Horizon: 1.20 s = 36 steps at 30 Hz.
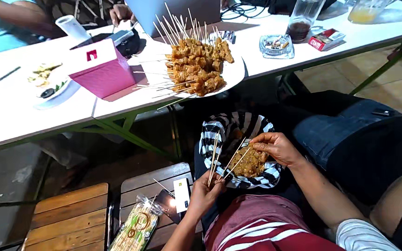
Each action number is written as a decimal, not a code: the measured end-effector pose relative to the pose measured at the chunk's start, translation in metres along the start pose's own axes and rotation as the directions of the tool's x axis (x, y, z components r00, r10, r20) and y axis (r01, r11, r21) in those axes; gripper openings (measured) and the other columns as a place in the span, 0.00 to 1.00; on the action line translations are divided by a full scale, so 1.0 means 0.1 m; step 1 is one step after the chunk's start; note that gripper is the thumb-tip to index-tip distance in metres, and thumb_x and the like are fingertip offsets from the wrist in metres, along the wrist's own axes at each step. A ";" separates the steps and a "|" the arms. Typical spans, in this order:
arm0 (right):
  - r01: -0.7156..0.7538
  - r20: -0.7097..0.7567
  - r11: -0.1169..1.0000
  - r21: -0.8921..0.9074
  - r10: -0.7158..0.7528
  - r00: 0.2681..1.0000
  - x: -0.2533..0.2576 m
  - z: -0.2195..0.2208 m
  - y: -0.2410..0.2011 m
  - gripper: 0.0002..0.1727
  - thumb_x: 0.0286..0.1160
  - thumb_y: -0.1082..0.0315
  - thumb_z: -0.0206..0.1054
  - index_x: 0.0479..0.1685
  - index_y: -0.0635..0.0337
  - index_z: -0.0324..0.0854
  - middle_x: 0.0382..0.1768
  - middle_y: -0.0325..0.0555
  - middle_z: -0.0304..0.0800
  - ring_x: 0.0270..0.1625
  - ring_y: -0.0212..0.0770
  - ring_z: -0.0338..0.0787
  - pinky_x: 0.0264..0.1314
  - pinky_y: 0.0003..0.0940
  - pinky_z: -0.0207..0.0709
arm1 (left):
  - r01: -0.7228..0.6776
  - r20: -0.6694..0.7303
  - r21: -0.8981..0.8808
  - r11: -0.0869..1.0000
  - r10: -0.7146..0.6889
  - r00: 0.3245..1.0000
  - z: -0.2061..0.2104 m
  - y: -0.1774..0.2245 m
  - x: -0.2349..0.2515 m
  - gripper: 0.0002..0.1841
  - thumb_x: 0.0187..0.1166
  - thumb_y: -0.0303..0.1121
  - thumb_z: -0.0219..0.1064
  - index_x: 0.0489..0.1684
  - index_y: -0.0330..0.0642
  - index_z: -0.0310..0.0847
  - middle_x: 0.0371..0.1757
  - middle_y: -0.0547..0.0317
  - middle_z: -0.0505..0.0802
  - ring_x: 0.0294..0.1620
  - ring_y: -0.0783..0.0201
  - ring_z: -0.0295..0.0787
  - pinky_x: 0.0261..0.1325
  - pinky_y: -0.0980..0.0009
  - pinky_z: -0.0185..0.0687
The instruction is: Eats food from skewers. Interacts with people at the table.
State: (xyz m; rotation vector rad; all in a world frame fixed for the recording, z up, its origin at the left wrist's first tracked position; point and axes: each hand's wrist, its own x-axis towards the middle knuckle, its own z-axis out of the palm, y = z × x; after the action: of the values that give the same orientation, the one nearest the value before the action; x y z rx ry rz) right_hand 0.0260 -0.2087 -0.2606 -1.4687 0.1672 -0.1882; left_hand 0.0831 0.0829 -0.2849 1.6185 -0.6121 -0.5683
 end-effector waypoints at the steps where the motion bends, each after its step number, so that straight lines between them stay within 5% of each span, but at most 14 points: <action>1: 0.006 0.023 0.999 -0.034 -0.006 1.000 0.00 -0.02 -0.01 0.07 0.70 0.78 0.70 0.42 0.62 0.91 0.35 0.38 0.94 0.36 0.29 0.90 0.44 0.26 0.87 | 0.000 0.008 0.007 1.000 0.000 1.000 0.00 0.00 -0.01 0.02 0.78 0.26 0.66 0.42 0.41 0.81 0.26 0.71 0.91 0.22 0.79 0.83 0.25 0.82 0.75; 8: 0.071 0.224 0.982 -0.175 -0.030 0.974 0.03 -0.13 -0.15 0.07 0.69 0.81 0.71 0.41 0.65 0.90 0.39 0.40 0.94 0.37 0.27 0.91 0.43 0.23 0.88 | 0.037 0.041 0.034 0.999 -0.038 0.998 -0.02 0.02 0.02 0.03 0.78 0.28 0.66 0.41 0.39 0.83 0.26 0.71 0.90 0.24 0.79 0.84 0.27 0.81 0.77; 12: 0.030 0.175 0.994 -0.109 -0.011 0.985 -0.01 -0.05 -0.14 0.07 0.69 0.81 0.71 0.42 0.64 0.90 0.39 0.41 0.95 0.34 0.29 0.91 0.40 0.24 0.88 | 0.057 0.038 -0.053 0.997 -0.055 0.998 0.01 0.04 0.02 0.02 0.79 0.26 0.66 0.43 0.38 0.82 0.27 0.70 0.91 0.25 0.78 0.85 0.28 0.81 0.79; 18: 0.003 0.092 1.000 0.021 -0.004 0.996 0.00 0.01 -0.05 0.08 0.68 0.80 0.72 0.41 0.60 0.91 0.34 0.38 0.94 0.31 0.29 0.91 0.37 0.25 0.88 | 0.125 0.021 -0.162 0.979 -0.123 0.992 0.09 0.03 0.03 0.00 0.80 0.26 0.66 0.41 0.40 0.82 0.25 0.69 0.90 0.20 0.81 0.78 0.22 0.83 0.68; 24: -0.008 0.195 0.995 -0.100 0.027 0.980 -0.02 -0.04 -0.11 0.06 0.67 0.80 0.73 0.39 0.63 0.90 0.35 0.39 0.95 0.32 0.30 0.92 0.38 0.27 0.90 | 0.151 0.081 -0.115 0.982 -0.142 0.986 0.11 0.03 0.07 0.02 0.81 0.27 0.67 0.42 0.39 0.83 0.26 0.68 0.91 0.20 0.81 0.78 0.22 0.83 0.67; 28: -0.047 0.169 0.998 -0.030 0.052 0.984 0.05 -0.03 -0.11 0.16 0.67 0.77 0.71 0.56 0.63 0.87 0.39 0.39 0.93 0.33 0.28 0.90 0.35 0.25 0.88 | 0.134 0.044 -0.232 0.964 -0.127 0.991 0.15 0.04 0.09 0.01 0.81 0.26 0.66 0.41 0.38 0.81 0.27 0.64 0.91 0.18 0.81 0.74 0.20 0.84 0.64; 32: -0.111 0.075 0.984 0.136 0.102 0.992 0.04 0.10 -0.03 0.05 0.73 0.73 0.69 0.41 0.56 0.89 0.26 0.31 0.89 0.22 0.22 0.81 0.25 0.18 0.78 | 0.097 0.008 -0.231 0.968 -0.098 0.995 0.21 0.03 0.11 0.01 0.81 0.25 0.66 0.42 0.37 0.82 0.26 0.63 0.91 0.17 0.81 0.73 0.19 0.84 0.63; 36: -0.144 0.071 0.970 0.195 0.132 0.989 -0.03 0.17 -0.01 0.04 0.76 0.71 0.69 0.37 0.54 0.89 0.27 0.35 0.87 0.20 0.22 0.79 0.22 0.17 0.75 | 0.106 -0.012 -0.231 0.967 -0.112 0.994 0.26 0.02 0.11 0.01 0.81 0.25 0.66 0.41 0.37 0.82 0.26 0.62 0.91 0.17 0.80 0.74 0.19 0.84 0.63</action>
State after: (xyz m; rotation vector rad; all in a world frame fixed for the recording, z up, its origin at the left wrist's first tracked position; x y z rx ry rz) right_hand 0.0273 -0.1917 -0.2584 -1.2559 0.1973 -0.0474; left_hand 0.0736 0.0562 -0.2866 1.4430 -0.4232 -0.6740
